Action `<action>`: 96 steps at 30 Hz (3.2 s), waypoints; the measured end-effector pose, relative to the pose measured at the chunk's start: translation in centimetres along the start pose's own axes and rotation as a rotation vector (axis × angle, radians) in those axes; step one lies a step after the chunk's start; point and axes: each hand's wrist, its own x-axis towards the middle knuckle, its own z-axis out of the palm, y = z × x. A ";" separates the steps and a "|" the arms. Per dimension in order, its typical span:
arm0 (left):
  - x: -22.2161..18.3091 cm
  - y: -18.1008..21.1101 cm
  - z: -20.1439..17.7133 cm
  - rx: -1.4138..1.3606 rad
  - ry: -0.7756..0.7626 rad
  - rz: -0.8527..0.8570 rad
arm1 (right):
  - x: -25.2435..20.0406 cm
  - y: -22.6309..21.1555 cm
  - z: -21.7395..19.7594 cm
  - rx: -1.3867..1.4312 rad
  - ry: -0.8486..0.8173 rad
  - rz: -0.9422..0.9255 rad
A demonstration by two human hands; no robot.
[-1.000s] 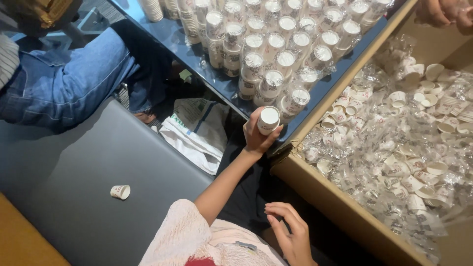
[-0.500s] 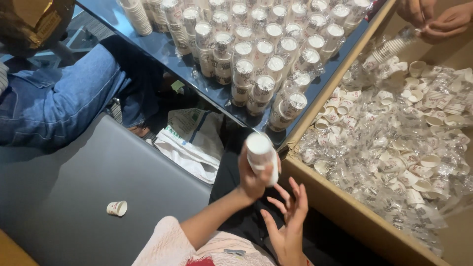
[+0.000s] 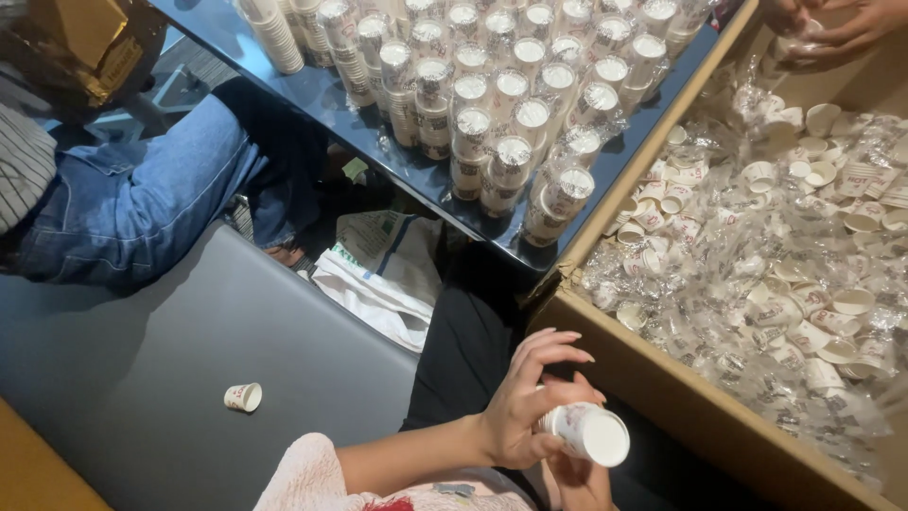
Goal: The recorder is sorting and packaging paper cups from a large box into smaller plastic sleeves and arranging them on a table.
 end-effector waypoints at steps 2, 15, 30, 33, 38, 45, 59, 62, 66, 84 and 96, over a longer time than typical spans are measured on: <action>0.3 0.5 -0.5 -0.033 -0.034 -0.039 | 0.7 -0.2 1.1 0.114 0.017 -0.051; 10.0 -12.9 -8.3 1.340 0.283 0.421 | 2.5 -5.5 4.6 0.129 0.153 -0.079; 12.9 -17.3 -6.8 1.291 -0.072 0.526 | -0.2 -2.3 3.4 0.321 0.129 0.012; 12.7 -16.8 -6.3 1.248 0.187 0.454 | -0.3 -1.3 2.9 0.331 0.094 -0.001; 11.4 -16.4 -5.2 1.025 0.509 0.176 | -0.9 -2.5 3.8 0.259 0.143 0.042; 11.1 -16.5 -5.1 0.872 0.662 -0.105 | -1.5 -3.2 4.0 0.221 0.189 0.031; 10.9 -21.0 -14.8 0.855 0.818 -0.221 | -1.7 -2.5 3.6 0.162 0.249 0.104; 10.8 -21.8 -17.8 0.832 0.801 -0.238 | -1.6 -2.4 3.7 0.188 0.219 0.087; 10.7 -22.4 -21.2 0.774 0.743 -0.149 | -1.5 -1.3 3.4 0.189 0.200 0.074; 10.4 -27.3 -31.6 0.883 0.581 -0.216 | 1.5 -2.9 5.5 0.146 0.183 0.229; 8.2 -23.6 -27.4 0.780 0.587 -0.216 | 1.2 -3.1 5.7 0.070 0.186 0.245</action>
